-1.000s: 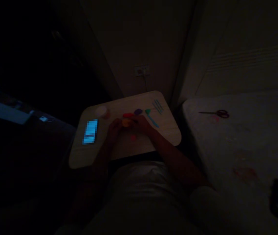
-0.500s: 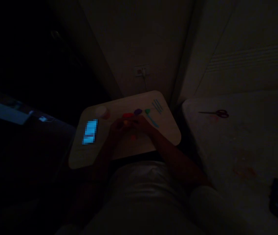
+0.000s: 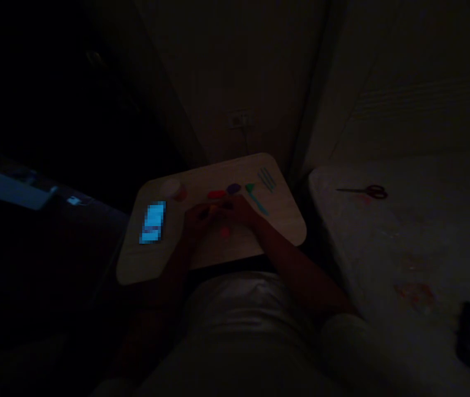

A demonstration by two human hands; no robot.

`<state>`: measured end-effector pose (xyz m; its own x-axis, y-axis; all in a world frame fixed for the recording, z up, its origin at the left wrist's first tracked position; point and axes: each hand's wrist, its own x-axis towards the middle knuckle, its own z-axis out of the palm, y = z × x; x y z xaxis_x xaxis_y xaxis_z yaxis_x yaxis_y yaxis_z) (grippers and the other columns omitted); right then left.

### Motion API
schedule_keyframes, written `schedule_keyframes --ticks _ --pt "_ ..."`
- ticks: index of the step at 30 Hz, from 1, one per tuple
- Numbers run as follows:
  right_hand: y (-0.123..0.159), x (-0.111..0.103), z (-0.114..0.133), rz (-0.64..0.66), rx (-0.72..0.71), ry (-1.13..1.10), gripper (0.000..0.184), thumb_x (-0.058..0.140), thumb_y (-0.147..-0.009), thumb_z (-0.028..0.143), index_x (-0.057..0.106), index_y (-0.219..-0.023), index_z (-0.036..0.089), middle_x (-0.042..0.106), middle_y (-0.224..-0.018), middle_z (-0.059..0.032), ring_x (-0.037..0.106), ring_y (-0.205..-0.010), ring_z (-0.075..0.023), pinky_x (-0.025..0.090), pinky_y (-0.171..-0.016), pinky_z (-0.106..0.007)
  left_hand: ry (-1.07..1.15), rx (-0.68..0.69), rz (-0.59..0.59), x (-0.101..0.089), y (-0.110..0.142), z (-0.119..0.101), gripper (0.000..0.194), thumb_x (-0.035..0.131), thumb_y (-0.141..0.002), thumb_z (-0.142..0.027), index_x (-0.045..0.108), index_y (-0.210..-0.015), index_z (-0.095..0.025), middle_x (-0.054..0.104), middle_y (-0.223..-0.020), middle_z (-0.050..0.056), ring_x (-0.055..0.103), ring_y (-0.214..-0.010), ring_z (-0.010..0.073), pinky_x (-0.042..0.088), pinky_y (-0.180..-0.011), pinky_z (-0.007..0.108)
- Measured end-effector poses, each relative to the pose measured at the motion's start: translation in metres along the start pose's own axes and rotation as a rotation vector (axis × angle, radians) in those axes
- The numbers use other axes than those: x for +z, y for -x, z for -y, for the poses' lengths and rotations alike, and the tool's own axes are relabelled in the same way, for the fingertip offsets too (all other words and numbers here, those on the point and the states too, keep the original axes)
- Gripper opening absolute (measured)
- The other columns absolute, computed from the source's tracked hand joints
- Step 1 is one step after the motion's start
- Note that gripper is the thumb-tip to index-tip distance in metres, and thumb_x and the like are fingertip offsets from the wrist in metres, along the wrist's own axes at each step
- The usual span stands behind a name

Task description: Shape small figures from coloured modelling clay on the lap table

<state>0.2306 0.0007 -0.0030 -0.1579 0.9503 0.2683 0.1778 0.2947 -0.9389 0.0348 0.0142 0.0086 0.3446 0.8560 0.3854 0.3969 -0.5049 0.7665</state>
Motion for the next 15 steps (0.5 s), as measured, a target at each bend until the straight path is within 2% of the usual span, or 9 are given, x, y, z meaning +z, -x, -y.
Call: schedule_keyframes --ticks 5,8,11,15 --pt "-0.0012 0.0029 -0.0014 -0.045 -0.001 -0.004 0.041 0.078 -0.081 0.056 0.076 -0.098 0.018 0.078 -0.094 -0.0069 0.071 -0.085 -0.0203 0.055 -0.077 -0.032 -0.062 0.105 -0.013 -0.0018 -0.0016 -0.0081 0.030 0.068 -0.095 -0.048 0.079 -0.099 -0.021 0.077 -0.092 0.007 0.070 -0.082 0.0209 0.056 -0.078 0.034" --pt "-0.0009 0.0023 -0.0006 -0.003 -0.009 -0.006 0.042 0.078 -0.082 0.054 0.077 -0.105 0.019 0.079 -0.100 -0.0075 0.072 -0.089 -0.0212 0.056 -0.081 -0.033 -0.075 0.126 -0.035 -0.0025 -0.0017 -0.0088 0.028 0.070 -0.093 -0.047 0.076 -0.090 -0.020 0.075 -0.086 0.005 0.067 -0.078 0.0196 0.053 -0.074 0.032" --pt "-0.0005 0.0002 0.0002 0.068 -0.028 0.060 0.038 0.076 -0.085 0.052 0.080 -0.104 0.019 0.080 -0.100 -0.0068 0.073 -0.090 -0.0221 0.055 -0.083 -0.034 -0.063 0.090 -0.038 -0.0032 -0.0004 -0.0076 0.026 0.075 -0.088 -0.045 0.073 -0.083 -0.019 0.073 -0.081 0.004 0.064 -0.073 0.0182 0.050 -0.069 0.030" --pt "-0.0015 -0.0015 0.0003 0.100 -0.060 0.112 0.036 0.080 -0.082 0.047 0.082 -0.105 0.019 0.081 -0.099 -0.0074 0.074 -0.089 -0.0226 0.054 -0.081 -0.033 -0.059 0.016 -0.024 -0.0039 0.0017 -0.0061 0.021 0.076 -0.084 -0.036 0.070 -0.073 -0.019 0.068 -0.071 0.001 0.058 -0.066 0.0167 0.046 -0.064 0.029"
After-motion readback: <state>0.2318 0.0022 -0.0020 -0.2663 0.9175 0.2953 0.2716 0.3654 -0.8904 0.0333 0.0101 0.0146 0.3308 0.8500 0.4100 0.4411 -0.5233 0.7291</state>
